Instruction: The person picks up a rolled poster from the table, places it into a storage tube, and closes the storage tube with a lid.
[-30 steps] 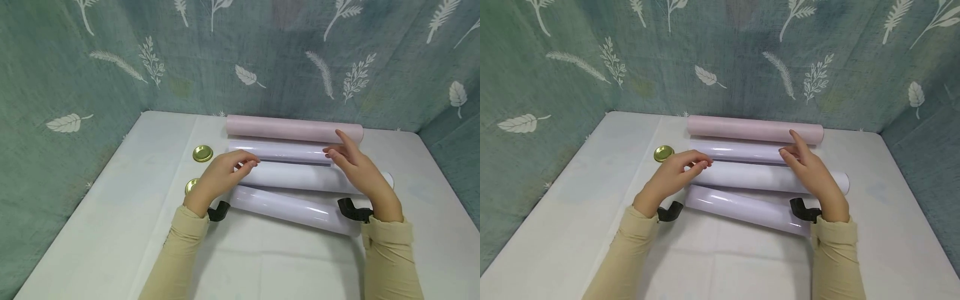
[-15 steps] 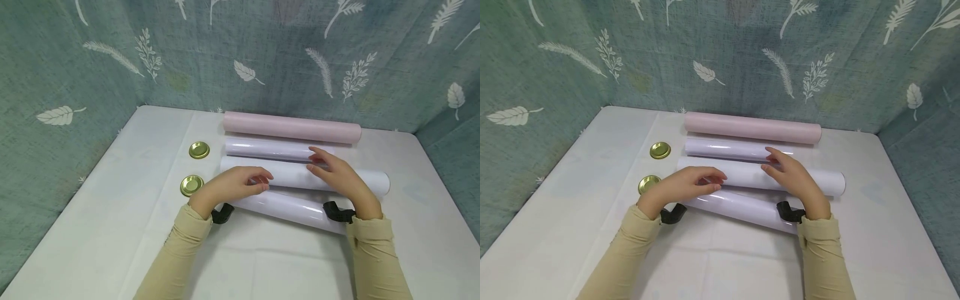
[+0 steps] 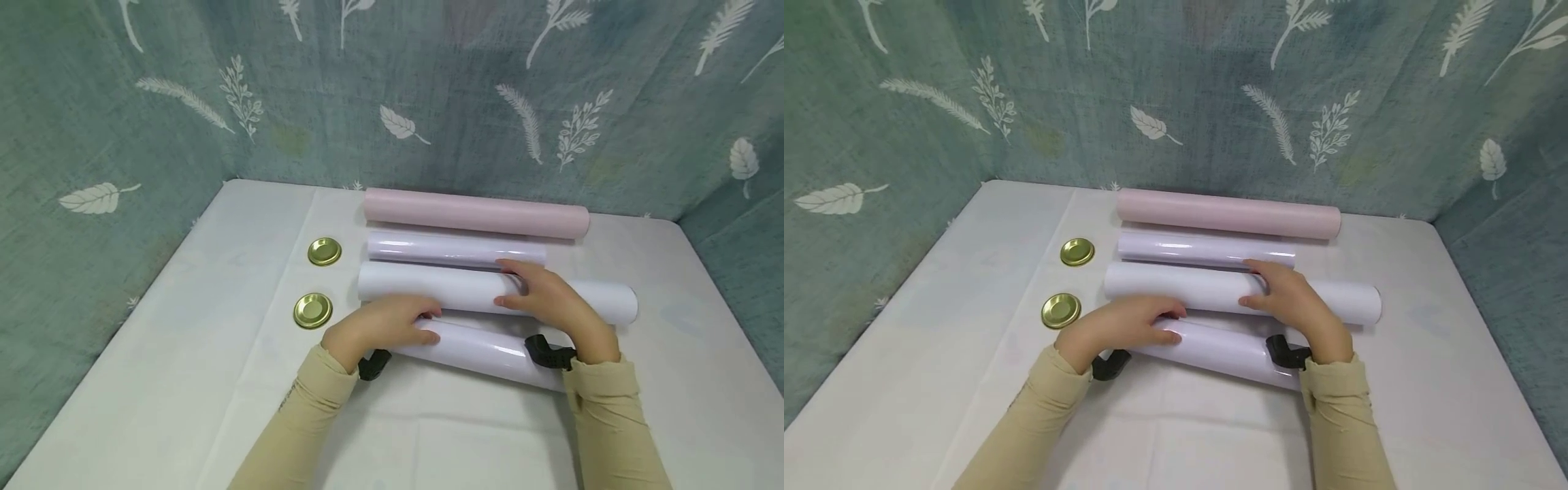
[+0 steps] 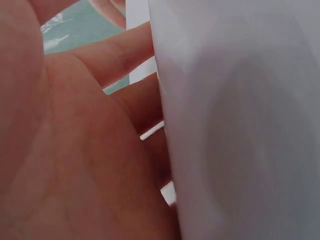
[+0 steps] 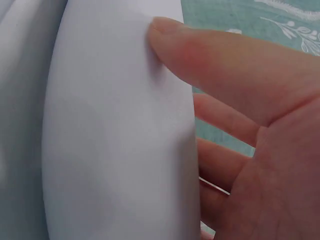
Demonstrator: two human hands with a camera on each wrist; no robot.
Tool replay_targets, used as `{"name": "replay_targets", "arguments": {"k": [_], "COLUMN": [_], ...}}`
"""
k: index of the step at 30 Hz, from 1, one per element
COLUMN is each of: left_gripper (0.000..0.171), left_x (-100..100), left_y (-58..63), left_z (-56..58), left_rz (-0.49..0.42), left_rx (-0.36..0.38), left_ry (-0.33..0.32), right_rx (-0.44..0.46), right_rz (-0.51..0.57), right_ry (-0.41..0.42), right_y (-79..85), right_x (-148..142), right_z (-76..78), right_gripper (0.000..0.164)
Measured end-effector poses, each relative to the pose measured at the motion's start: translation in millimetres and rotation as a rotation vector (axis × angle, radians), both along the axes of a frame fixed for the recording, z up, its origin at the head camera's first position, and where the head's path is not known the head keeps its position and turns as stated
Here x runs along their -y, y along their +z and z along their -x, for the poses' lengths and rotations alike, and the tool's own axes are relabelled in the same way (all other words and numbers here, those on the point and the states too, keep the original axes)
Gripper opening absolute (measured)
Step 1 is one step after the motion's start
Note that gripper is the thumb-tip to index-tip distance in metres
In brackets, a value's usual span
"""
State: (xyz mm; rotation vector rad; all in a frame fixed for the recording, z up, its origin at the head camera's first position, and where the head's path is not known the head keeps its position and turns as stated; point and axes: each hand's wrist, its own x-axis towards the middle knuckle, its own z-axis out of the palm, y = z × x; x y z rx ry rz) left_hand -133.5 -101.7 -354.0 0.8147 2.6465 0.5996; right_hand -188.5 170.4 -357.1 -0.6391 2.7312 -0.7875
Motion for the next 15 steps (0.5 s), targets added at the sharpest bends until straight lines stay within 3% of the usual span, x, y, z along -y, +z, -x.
{"name": "replay_targets", "arguments": {"k": [5, 15], "left_gripper": [0.037, 0.042], "left_x": [-2.2, -3.3], "left_y": [5.2, 7.2], "left_z": [-4.9, -8.8], "left_rz": [0.055, 0.114], "left_rx": [0.003, -0.019], "left_ry": [0.056, 0.067], "right_rx": [-0.04, -0.059], "right_rz": [-0.028, -0.06], "right_ry": [0.02, 0.036], "right_y": [-1.0, -0.7], "right_x": [-0.1, -0.2], "right_z": [-0.3, -0.2], "right_gripper": [0.07, 0.071]}}
